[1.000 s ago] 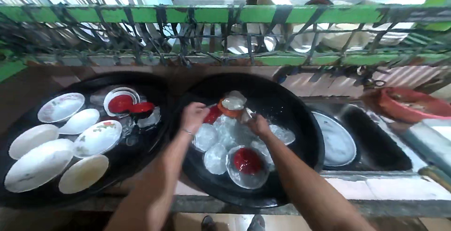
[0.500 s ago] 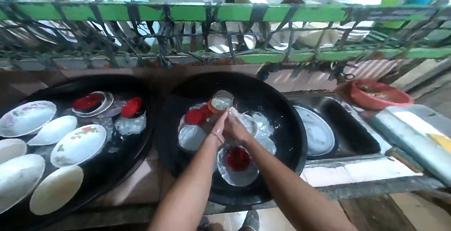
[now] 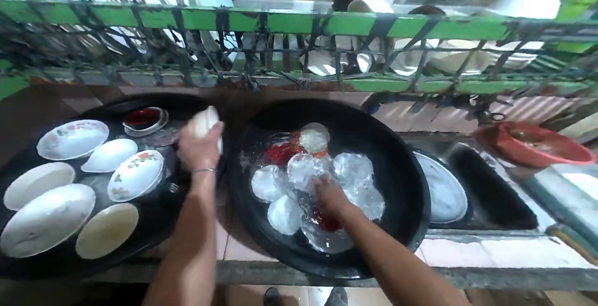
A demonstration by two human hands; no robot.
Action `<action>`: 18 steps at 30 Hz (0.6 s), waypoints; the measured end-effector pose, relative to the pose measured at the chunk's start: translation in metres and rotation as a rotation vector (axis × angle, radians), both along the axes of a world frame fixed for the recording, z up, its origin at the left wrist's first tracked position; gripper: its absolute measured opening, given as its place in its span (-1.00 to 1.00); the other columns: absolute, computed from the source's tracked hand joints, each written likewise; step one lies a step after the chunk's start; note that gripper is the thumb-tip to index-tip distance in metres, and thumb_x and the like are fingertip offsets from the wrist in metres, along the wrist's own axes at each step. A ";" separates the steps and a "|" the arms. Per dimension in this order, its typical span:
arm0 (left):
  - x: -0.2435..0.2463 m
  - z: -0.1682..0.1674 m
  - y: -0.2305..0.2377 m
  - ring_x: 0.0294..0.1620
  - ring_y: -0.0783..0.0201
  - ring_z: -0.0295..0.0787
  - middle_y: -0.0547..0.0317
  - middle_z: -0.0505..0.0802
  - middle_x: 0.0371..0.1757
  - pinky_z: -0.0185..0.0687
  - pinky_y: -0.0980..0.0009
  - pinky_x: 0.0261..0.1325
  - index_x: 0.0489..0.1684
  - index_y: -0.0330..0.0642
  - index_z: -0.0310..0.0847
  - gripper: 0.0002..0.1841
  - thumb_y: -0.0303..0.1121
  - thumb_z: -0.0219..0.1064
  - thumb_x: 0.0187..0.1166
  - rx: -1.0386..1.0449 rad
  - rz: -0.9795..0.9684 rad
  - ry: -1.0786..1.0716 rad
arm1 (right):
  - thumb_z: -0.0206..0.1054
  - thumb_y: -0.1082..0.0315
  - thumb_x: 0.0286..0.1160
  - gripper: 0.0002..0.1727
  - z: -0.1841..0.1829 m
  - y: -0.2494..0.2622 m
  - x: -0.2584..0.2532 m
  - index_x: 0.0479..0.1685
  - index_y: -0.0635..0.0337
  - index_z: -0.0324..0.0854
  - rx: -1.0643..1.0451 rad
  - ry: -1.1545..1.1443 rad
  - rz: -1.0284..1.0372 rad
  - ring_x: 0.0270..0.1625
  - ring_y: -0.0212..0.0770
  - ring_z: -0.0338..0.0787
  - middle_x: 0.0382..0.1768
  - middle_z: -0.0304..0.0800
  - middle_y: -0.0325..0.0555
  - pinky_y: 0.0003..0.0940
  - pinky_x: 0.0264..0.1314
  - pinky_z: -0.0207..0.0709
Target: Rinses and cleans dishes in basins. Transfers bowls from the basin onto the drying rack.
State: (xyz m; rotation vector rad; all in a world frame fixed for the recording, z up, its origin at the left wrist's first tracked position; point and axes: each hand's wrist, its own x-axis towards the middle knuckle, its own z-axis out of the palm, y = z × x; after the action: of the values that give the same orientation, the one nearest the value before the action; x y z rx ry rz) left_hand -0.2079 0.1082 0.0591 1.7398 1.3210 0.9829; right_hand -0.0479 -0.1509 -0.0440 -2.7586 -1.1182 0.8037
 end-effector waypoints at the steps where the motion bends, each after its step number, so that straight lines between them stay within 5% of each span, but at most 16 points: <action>1: -0.010 0.000 0.019 0.45 -0.31 0.63 -0.38 0.73 0.36 0.42 -0.32 0.51 0.51 -0.28 0.53 -0.18 0.12 0.61 0.36 0.018 0.058 0.050 | 0.41 0.28 0.54 -0.23 0.000 0.002 -0.003 0.78 0.23 0.25 0.010 0.000 -0.027 0.61 0.49 0.42 0.76 0.11 0.43 0.44 0.50 0.41; 3: -0.025 -0.010 0.056 0.58 -0.30 0.51 -0.40 0.64 0.48 0.34 -0.23 0.63 0.54 -0.22 0.53 -0.16 0.11 0.65 0.31 0.082 0.152 0.131 | 0.38 0.14 0.61 -0.19 0.002 0.005 -0.004 0.75 0.38 0.17 -0.030 -0.009 -0.082 0.57 0.45 0.50 0.70 0.21 0.49 0.35 0.47 0.49; 6: -0.034 -0.024 0.073 0.75 -0.44 0.17 -0.48 0.34 0.70 0.15 -0.33 0.68 0.76 -0.09 0.30 0.07 0.09 0.75 0.15 0.132 0.226 0.234 | 0.28 -0.16 0.65 -0.17 -0.001 0.006 -0.005 0.72 0.29 0.33 -0.058 -0.089 -0.095 0.74 0.38 0.29 0.69 0.32 0.39 0.46 0.64 0.22; 8: -0.026 -0.017 0.046 0.82 -0.51 -0.04 -0.50 0.15 0.80 -0.05 -0.50 0.69 0.86 -0.13 0.10 0.17 0.05 0.73 0.17 0.176 0.133 0.239 | 0.33 0.03 0.63 -0.28 -0.012 0.011 -0.003 0.75 0.11 0.36 0.005 -0.167 0.008 0.83 0.40 0.07 0.78 0.17 0.35 0.56 0.71 -0.06; 10: -0.004 -0.012 0.000 0.77 -0.42 0.17 -0.47 0.27 0.76 0.17 -0.35 0.71 0.81 -0.23 0.18 0.03 -0.06 0.68 0.30 0.183 -0.092 0.175 | 0.36 0.17 0.63 -0.24 -0.025 0.019 0.000 0.83 0.09 0.24 0.030 -0.161 0.121 0.87 0.42 -0.03 0.85 0.00 0.33 0.52 0.80 -0.19; 14: 0.065 -0.057 -0.071 0.47 -0.14 0.66 -0.29 0.70 0.44 0.54 -0.11 0.55 0.54 -0.29 0.50 -0.35 -0.10 0.52 0.54 -0.096 -0.575 0.128 | 0.29 0.23 0.66 -0.50 -0.021 0.034 -0.002 0.58 0.05 0.56 0.074 -0.076 0.127 0.57 0.33 0.55 0.58 0.54 0.18 0.45 0.53 0.39; 16: 0.089 -0.086 -0.088 0.52 -0.18 0.62 -0.34 0.69 0.45 0.46 -0.11 0.61 0.56 -0.37 0.46 -0.30 0.01 0.43 0.62 -0.246 -0.684 0.121 | 0.23 0.12 0.72 -0.60 -0.014 0.038 0.002 0.40 0.05 0.66 0.248 -0.056 0.064 0.34 0.28 0.75 0.33 0.76 0.16 0.44 0.35 0.55; 18: 0.101 -0.095 -0.107 0.61 -0.19 0.51 -0.34 0.60 0.56 0.36 -0.15 0.67 0.68 -0.33 0.34 -0.19 0.10 0.40 0.61 -0.366 -0.715 0.036 | 0.11 0.21 0.84 -0.62 -0.002 0.039 0.004 0.29 0.28 0.68 0.622 0.133 -0.188 0.17 0.19 0.83 0.08 0.84 0.24 0.29 0.30 0.61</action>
State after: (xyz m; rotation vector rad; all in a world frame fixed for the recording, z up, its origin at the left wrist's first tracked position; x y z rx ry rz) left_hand -0.1072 0.0017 -0.0363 1.7368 0.7287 0.2843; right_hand -0.0444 -0.1114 -0.0456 -2.2113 -0.8764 0.4959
